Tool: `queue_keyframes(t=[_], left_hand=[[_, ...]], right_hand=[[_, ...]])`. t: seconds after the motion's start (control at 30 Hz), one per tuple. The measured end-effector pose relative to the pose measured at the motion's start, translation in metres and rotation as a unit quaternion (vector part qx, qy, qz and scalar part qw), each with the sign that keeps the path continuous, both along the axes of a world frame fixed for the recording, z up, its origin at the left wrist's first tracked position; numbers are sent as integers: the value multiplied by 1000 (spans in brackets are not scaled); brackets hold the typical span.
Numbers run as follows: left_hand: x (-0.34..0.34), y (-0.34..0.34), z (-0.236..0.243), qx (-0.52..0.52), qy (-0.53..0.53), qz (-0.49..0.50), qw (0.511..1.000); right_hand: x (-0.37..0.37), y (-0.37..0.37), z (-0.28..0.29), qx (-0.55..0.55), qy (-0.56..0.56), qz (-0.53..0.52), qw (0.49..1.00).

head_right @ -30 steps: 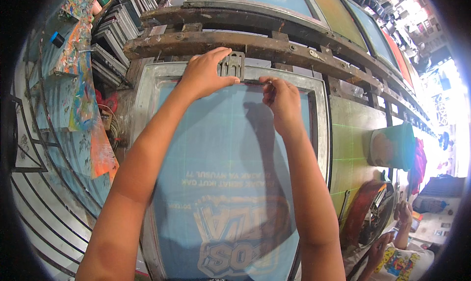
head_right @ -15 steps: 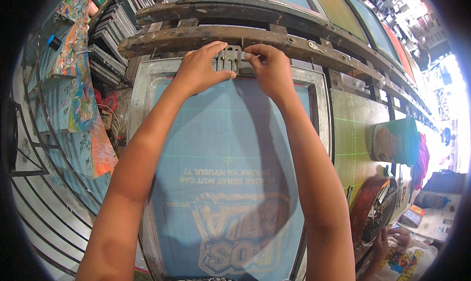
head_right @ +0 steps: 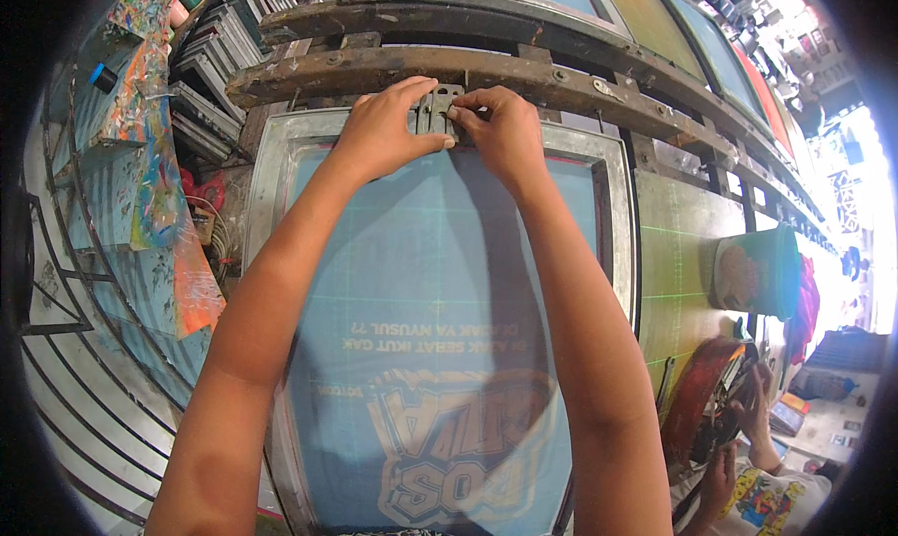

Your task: The person aligns a screen-printing frame onto a wooden rack, retrieves a small metal bracket and screw from a container, and secures the frame to the rack using a hex key and an adjustable wrench.

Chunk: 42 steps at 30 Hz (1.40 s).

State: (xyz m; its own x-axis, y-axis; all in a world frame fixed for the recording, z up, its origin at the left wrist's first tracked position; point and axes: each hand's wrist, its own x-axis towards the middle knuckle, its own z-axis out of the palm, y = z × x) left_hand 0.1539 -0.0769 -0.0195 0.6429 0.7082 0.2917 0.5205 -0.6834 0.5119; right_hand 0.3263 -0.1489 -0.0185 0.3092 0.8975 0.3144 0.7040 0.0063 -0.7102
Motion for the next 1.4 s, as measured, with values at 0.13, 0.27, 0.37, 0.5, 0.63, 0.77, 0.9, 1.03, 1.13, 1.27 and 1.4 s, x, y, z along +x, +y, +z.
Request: queue_keyframes(t=[0.13,0.27,0.37,0.5,0.63,0.77,0.9,1.03,1.13,1.27,1.4], left_hand=[[-1,0,2,-5,4,1,1000],[0,-1,3,-6,4,-1,1000],[0,-2,3,-5,5,3,1000],[-1,-1,2,-10,8,3,1000],[1,0,2,3,9,4,1000],[1,-1,1,8,8,6,1000],[0,-1,2,-5,13,3,1000],[-1,-1,3,-3,7,-2,1000],[-1,-1,3,-3,3,-4,1000],[0,-1,3,-3,2,-5,1000],[-1,0,2,-2,1,-4,1000]], right_hand=[[-3,-2,4,-3,5,5,1000],[5,-2,-4,42,-13,28,999],[5,-1,-4,23,-8,14,1000],[-3,-1,0,-2,12,-10,1000],[-1,-1,-4,39,-19,11,999],[0,2,-5,26,-43,-13,999],[-7,1,0,1,-60,-49,997],[-10,-4,-1,46,-65,-30,996],[-6,-6,-3,62,-60,9,996],[-4,-3,-7,40,-64,14,997],[-5,-2,-6,48,-18,10,999]])
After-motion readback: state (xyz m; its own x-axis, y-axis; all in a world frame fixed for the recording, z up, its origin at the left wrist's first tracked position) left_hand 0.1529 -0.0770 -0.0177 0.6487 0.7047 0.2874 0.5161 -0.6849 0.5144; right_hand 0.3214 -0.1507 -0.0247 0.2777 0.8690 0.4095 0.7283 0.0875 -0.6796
